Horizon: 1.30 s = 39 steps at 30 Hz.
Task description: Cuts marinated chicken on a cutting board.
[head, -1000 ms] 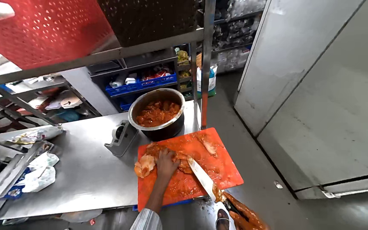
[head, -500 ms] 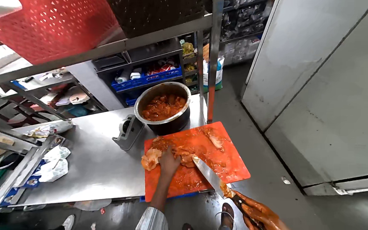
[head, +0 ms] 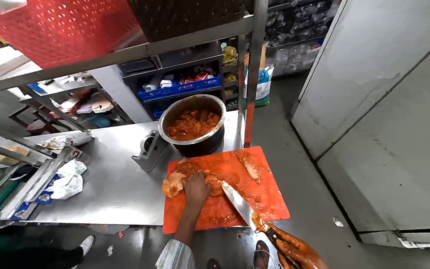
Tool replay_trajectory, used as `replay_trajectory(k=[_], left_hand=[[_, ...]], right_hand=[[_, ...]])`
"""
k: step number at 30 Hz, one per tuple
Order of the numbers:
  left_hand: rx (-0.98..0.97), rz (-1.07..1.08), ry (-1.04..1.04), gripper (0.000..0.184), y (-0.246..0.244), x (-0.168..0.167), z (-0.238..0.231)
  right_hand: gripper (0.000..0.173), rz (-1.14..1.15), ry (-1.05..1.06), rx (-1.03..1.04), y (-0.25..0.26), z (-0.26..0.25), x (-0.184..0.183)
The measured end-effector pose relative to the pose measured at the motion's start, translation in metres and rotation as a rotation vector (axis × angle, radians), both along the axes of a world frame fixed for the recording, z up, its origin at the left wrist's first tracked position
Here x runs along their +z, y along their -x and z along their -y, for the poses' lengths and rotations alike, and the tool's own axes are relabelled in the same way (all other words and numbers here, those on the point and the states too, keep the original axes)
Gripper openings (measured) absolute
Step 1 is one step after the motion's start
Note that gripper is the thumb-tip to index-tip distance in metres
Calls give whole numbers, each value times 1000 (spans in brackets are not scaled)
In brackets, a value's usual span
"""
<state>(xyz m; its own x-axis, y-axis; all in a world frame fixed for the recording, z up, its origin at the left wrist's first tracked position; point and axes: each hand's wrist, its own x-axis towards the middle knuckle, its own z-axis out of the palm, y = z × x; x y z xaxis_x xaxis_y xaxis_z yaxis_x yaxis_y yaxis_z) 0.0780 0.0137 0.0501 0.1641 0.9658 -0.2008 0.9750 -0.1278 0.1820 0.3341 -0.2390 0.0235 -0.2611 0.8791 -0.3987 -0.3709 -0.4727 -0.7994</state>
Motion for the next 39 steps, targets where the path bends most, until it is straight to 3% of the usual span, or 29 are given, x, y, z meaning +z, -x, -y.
replay_trajectory(k=[6,13,20,25,28,33,39], left_hand=[[42,-18,-12,34,5,1,-1],[39,-150,-35,52,-20,1,-5],[58,-250,-45,38,-21,8,-14],[95,-123,-159,39,-17,7,-9],[29,-60,-333,36,-9,-3,-1],[-73,-6,-407,32,3,-5,4],[-265,128,-629,22,23,-24,18]], right_hand=[[55,-57,-5,59,-22,-10,-11],[56,-58,-10,119,-37,-23,-14],[55,-84,-36,130,-45,-27,-14],[55,-135,-40,164,-48,-29,-19],[54,-140,-33,188,-43,-33,-22],[51,-175,44,231,-32,-42,-21],[44,-417,239,196,-26,-56,-26]])
